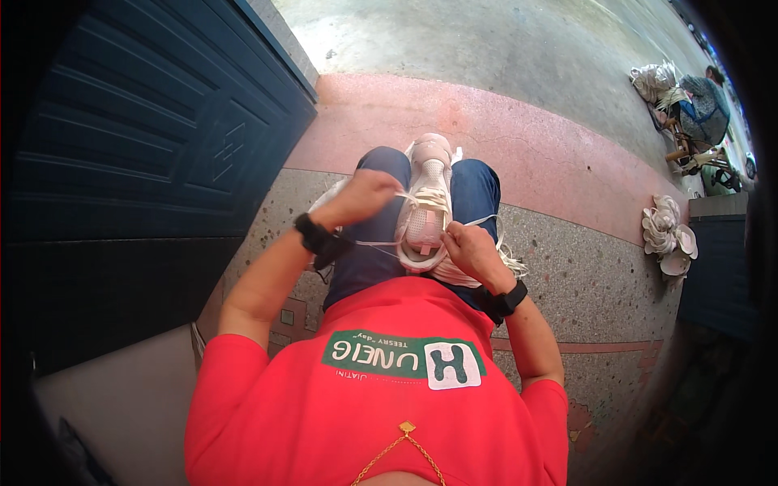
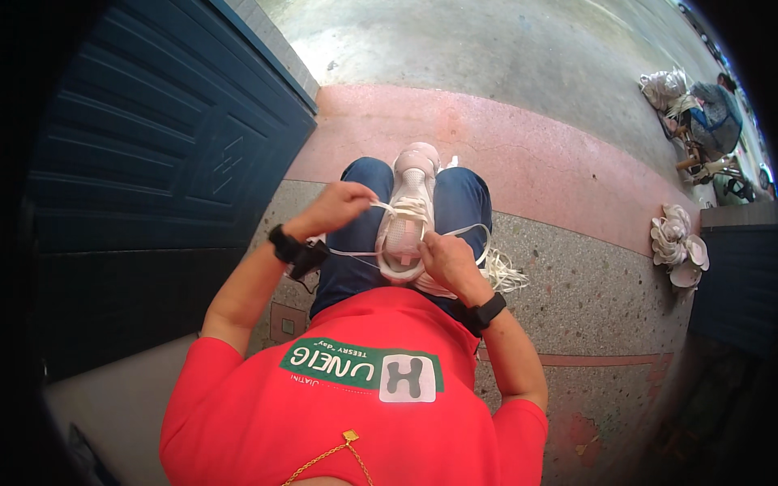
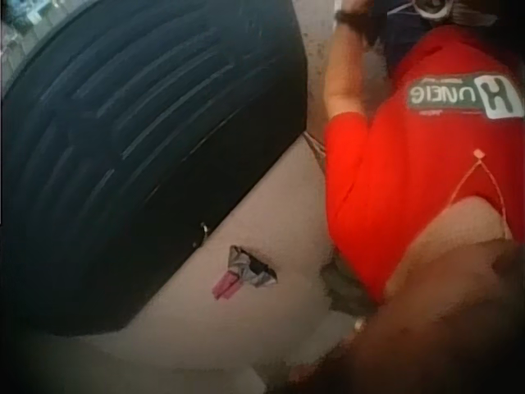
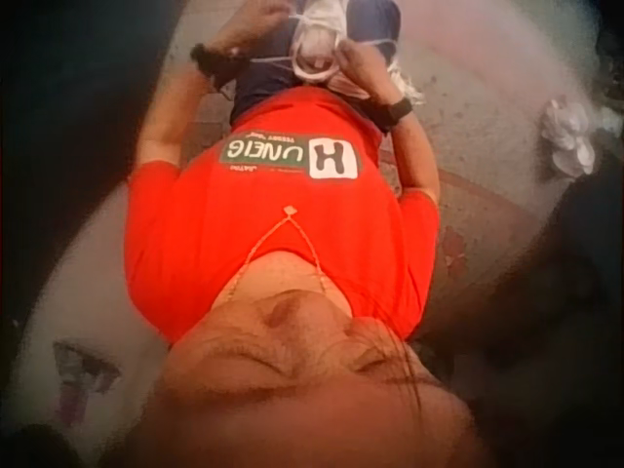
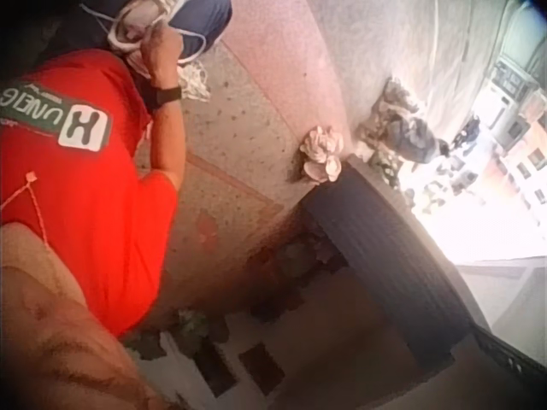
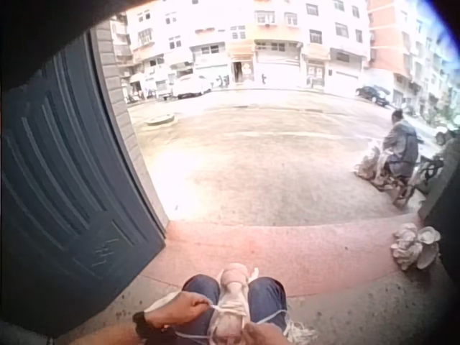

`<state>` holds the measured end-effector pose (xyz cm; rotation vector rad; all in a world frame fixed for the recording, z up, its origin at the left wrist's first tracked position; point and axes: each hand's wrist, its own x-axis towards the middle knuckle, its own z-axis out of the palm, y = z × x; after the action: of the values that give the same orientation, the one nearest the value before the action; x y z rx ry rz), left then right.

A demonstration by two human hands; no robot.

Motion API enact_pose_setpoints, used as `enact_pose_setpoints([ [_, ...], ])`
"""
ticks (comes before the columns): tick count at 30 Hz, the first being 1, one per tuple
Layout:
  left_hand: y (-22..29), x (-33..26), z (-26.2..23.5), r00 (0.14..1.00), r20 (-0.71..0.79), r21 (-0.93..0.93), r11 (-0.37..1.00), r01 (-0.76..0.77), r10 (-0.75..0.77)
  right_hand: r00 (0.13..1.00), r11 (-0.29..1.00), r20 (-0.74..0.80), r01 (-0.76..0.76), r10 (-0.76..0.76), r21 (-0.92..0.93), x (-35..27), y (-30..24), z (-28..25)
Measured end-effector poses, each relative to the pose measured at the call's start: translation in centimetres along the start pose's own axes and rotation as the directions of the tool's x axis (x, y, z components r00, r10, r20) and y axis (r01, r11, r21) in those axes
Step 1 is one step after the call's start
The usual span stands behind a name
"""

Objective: The recorder is preparing shoe components, specifically handling and arranging shoe uppers and laces.

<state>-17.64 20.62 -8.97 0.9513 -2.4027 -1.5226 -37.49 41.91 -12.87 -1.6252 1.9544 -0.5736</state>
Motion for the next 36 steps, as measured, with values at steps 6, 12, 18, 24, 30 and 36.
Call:
enact_pose_setpoints([
  [6, 1.7, 0.4, 5.4, 0.992, 0.092, 0.402, 0.908, -0.116, 0.085, 0.994, 0.996, -0.07, -0.076, 0.079, 0.04, -0.2, 1.1, -0.1],
  [12, 0.3, -0.2, 7.5, 0.983, 0.115, 0.642, 0.745, -0.182, 0.141, 0.98, 0.989, -0.139, -0.143, 0.146, 0.029, 0.2, 1.5, -1.4],
  [18, 0.1, -0.4, 7.4, 0.971, 0.172, 0.656, 0.715, -0.241, 0.169, 0.962, 0.967, -0.271, 0.031, 0.041, 0.254, 0.6, -0.9, -0.4],
  [24, 0.2, -0.3, 7.1, 0.977, 0.149, 0.643, 0.736, -0.213, 0.153, 0.952, 0.977, -0.286, 0.153, -0.106, 0.15, 1.7, -0.9, 2.1],
  [30, 1.2, 0.3, 8.2, 0.984, 0.138, 0.659, 0.73, -0.178, 0.116, 0.964, 0.999, -0.266, 0.031, -0.022, 0.031, 1.2, 0.8, 3.0],
  [36, 0.0, 1.6, 7.8, 0.985, 0.155, 0.445, 0.885, -0.14, 0.078, 0.958, 0.998, -0.281, 0.054, -0.054, -0.008, 1.0, 0.4, 2.3],
])
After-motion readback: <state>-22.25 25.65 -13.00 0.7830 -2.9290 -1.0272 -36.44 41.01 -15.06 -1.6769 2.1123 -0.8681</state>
